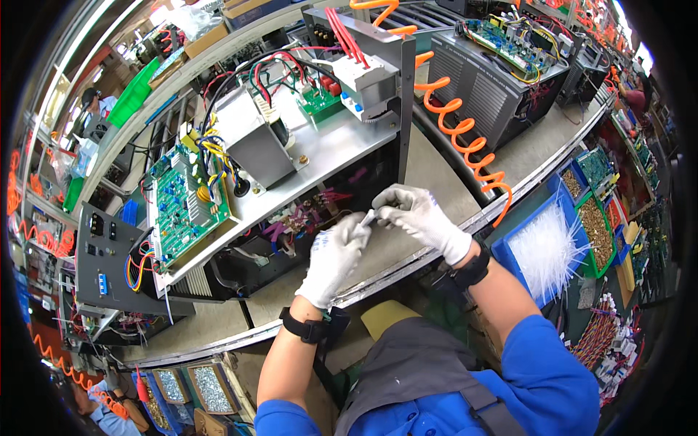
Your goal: The worker is assembling an electronic power inverter unit, connecting internal wiring, installing circuit boards, and mounting the front panel.
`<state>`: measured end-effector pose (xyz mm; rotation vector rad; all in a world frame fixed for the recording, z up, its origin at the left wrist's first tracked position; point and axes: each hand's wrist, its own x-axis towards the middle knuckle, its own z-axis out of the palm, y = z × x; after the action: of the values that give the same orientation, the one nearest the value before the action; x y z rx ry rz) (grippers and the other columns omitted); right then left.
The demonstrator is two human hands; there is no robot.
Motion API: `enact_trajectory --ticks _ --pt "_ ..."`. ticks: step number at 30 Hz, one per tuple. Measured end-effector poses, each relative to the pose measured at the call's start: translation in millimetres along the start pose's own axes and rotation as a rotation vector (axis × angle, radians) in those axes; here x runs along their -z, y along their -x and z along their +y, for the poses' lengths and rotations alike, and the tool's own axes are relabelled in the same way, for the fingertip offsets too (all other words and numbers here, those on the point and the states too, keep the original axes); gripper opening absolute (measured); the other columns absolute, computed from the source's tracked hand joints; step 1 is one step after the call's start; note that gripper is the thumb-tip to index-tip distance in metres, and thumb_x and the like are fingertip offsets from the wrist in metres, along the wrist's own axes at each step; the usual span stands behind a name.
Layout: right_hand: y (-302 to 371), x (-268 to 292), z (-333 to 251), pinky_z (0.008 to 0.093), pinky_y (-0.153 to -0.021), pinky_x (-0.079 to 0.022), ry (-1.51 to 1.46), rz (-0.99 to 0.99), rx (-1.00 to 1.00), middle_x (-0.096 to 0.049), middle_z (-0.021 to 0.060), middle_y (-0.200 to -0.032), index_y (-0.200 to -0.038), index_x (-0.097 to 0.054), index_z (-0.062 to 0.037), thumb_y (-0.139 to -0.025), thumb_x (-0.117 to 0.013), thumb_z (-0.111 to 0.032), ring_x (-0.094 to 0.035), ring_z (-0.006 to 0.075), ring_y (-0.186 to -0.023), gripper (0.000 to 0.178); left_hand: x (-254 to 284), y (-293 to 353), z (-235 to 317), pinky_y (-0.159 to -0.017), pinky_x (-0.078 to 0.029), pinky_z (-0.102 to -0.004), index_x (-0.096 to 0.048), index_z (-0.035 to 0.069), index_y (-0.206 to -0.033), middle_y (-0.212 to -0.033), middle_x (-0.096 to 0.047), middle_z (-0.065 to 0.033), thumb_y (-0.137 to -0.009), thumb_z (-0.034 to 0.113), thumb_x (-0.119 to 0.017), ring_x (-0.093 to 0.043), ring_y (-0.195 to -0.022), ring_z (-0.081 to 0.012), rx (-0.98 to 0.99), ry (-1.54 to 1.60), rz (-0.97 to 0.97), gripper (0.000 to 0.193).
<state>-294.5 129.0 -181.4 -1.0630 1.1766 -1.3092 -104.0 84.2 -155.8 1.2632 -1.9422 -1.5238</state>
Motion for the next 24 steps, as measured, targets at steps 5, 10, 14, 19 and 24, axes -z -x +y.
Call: enact_trajectory --ticks 5,10,14,19,24 --pt "-26 -2 32 0.0269 -0.072 -0.053 0.02 0.328 0.081 -0.064 0.0095 -0.099 -0.121 -0.054 0.0025 -0.091 -0.061 -0.008 -0.065 0.0133 -0.084 0.033 3 -33 -25 -0.054 -0.044 -0.035 -0.069 0.005 -0.089 -0.068 -0.062 -0.0082 -0.09 0.019 -0.061 -0.056 -0.057 -0.0212 -0.283 -0.359 0.306 0.015" --pt "-50 2 40 0.0312 -0.08 -0.055 -0.021 0.167 0.158 -0.062 0.0171 -0.108 -0.132 -0.043 0.0089 -0.09 -0.059 -0.011 -0.062 0.0182 -0.104 0.049 4 -72 -8 -0.065 -0.052 -0.0454 -0.069 0.009 -0.1 -0.082 -0.069 -0.0165 -0.089 0.027 -0.059 -0.067 -0.073 -0.0345 -0.422 -0.826 0.45 0.024" --pt "-42 -10 31 0.0318 -0.068 -0.053 -0.07 0.363 0.229 -0.064 0.0148 -0.096 -0.127 -0.048 0.0057 -0.089 -0.06 -0.01 -0.065 0.0162 -0.091 0.043 4 -92 3 -0.087 -0.048 -0.0411 -0.066 0.009 -0.108 -0.096 -0.069 -0.0185 -0.088 0.025 -0.059 -0.065 -0.096 -0.033 -0.335 -0.815 0.254 0.027" --pt "-49 -2 14 0.0418 -0.062 -0.048 0.538 0.421 0.09 -0.061 0.0175 -0.075 -0.095 -0.062 -0.0056 -0.087 -0.059 -0.011 -0.06 0.0333 -0.064 0.01 4 -89 -9 -0.074 -0.051 -0.0438 -0.066 0.011 -0.108 -0.084 -0.068 -0.0175 -0.09 0.028 -0.06 -0.065 -0.081 -0.0355 -0.538 -0.691 0.3 0.025" --pt "-35 -16 43 0.027 -0.064 -0.049 -0.097 0.446 0.347 -0.063 0.0033 -0.08 -0.093 -0.061 -0.0034 -0.087 -0.065 -0.001 -0.061 0.013 -0.071 0.008 -3 -60 7 -0.065 -0.051 -0.0429 -0.068 0.005 -0.102 -0.083 -0.068 -0.0173 -0.091 0.019 -0.06 -0.066 -0.075 -0.0373 -0.601 -0.708 0.302 0.019"
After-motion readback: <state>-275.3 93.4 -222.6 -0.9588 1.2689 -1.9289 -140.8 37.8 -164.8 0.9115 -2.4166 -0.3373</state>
